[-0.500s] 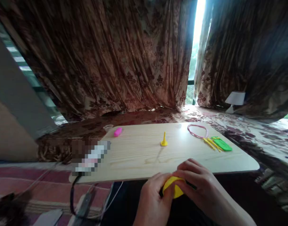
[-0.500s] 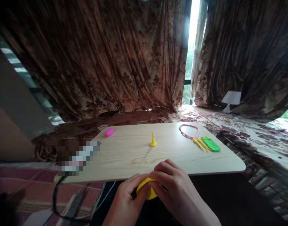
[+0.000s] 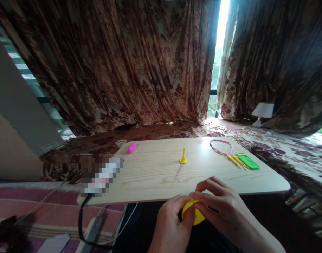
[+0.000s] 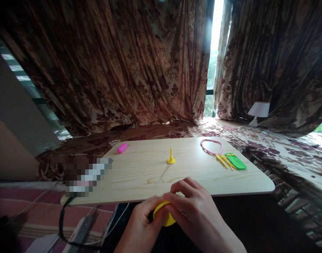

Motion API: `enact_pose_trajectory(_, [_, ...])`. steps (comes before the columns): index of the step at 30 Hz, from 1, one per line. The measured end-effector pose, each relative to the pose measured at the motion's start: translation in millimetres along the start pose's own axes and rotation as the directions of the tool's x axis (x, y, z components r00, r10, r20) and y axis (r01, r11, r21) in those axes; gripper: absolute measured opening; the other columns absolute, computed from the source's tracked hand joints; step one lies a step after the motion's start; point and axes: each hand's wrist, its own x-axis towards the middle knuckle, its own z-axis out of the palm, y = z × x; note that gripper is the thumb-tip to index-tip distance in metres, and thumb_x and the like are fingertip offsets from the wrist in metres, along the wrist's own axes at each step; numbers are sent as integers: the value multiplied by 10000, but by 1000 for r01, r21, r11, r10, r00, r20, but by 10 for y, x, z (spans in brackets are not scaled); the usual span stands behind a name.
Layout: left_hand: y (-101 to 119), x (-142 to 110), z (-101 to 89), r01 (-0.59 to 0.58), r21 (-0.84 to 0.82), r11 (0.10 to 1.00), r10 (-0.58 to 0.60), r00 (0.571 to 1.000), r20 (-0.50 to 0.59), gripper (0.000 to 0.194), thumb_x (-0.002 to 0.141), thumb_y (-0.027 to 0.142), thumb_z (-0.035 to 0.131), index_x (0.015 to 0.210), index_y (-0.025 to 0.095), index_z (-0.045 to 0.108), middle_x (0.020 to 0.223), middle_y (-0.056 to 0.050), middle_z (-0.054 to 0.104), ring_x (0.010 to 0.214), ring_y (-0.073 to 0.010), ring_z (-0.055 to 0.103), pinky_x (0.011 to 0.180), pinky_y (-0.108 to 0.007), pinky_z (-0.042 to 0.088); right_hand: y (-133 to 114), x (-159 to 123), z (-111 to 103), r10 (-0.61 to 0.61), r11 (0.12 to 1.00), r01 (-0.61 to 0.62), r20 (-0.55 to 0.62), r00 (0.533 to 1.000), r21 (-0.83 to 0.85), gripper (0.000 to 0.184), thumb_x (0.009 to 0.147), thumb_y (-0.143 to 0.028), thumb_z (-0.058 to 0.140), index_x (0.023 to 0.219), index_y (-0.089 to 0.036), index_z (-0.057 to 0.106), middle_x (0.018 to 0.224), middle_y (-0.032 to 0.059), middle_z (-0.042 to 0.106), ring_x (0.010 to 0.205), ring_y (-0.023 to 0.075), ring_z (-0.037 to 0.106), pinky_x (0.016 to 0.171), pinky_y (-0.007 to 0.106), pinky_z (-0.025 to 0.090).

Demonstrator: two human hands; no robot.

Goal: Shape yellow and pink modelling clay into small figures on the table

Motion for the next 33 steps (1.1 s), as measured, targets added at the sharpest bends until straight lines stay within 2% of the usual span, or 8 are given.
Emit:
enact_pose_trajectory(5, [-23, 9, 4, -19, 49, 999, 21, 999, -25, 200, 858, 263, 502, 949, 227, 676, 876, -33, 653, 862, -180, 597, 781, -267, 458, -6, 11, -4, -1, 1000, 1, 29, 1000, 17, 259, 907, -204, 492, 1117, -310, 601, 911, 17, 578, 868, 165, 499, 757, 307, 415])
enact_pose_trajectory(9, [-20, 30, 12, -26, 47, 999, 30, 995, -93, 129, 827, 205, 538, 885, 224, 653, 865, -23, 632, 850, -172, 585, 771, -264, 456, 4, -16, 2, 75, 996, -73, -36, 997, 47, 381, 842, -265, 606, 1215, -270, 525, 1058, 39, 576, 975, 185, 499, 835, 315, 430])
enact_pose_trajectory(11, [-12, 34, 23, -29, 14, 999, 30, 993, -111, 138, 827, 198, 536, 918, 234, 635, 903, -17, 637, 862, -164, 587, 786, -261, 459, 11, -32, 3, 81, 996, -78, -59, 995, 47, 322, 857, -232, 579, 1177, -263, 554, 1031, 42, 582, 956, 183, 507, 818, 317, 438])
enact_pose_trajectory(13, [-2, 32, 26, -47, 16, 999, 49, 993, -110, 162, 822, 185, 538, 942, 239, 632, 915, -17, 642, 866, -164, 589, 790, -264, 462, 13, -39, 0, 56, 998, -53, -54, 997, 42, 254, 882, -178, 522, 1102, -278, 602, 959, 33, 587, 896, 171, 517, 768, 309, 443])
enact_pose_trajectory(15, [10, 23, 13, -78, 52, 996, 83, 991, -101, 197, 803, 144, 543, 945, 241, 639, 900, -18, 644, 861, -171, 589, 781, -269, 465, 9, -36, -6, 25, 999, -23, -59, 998, 32, 259, 882, -151, 508, 1073, -288, 616, 921, 26, 583, 855, 164, 516, 731, 305, 440])
enact_pose_trajectory(20, [61, -4, -47, -133, 161, 978, 150, 984, -94, 269, 759, 61, 538, 947, 222, 644, 852, -28, 636, 837, -188, 584, 752, -282, 472, -4, -26, -14, -48, 999, 49, -73, 996, 10, 329, 864, -125, 518, 1137, -298, 580, 930, 27, 571, 848, 166, 505, 717, 314, 427])
enact_pose_trajectory(26, [81, 1, -40, -137, 174, 975, 155, 984, -91, 269, 737, 37, 537, 910, 213, 646, 830, -29, 638, 821, -191, 593, 737, -278, 476, -7, -22, -9, -137, 989, 140, -75, 988, 47, 342, 867, -95, 510, 1146, -280, 578, 918, 32, 575, 841, 162, 493, 717, 308, 425])
enact_pose_trajectory(33, [46, 21, -24, -73, 135, 988, 85, 993, -87, 163, 788, 139, 552, 886, 211, 660, 820, -28, 639, 809, -178, 595, 733, -257, 469, -20, 15, -9, -72, 997, 74, -61, 996, 36, 284, 883, -154, 517, 1123, -285, 592, 930, 31, 576, 856, 164, 503, 734, 310, 428])
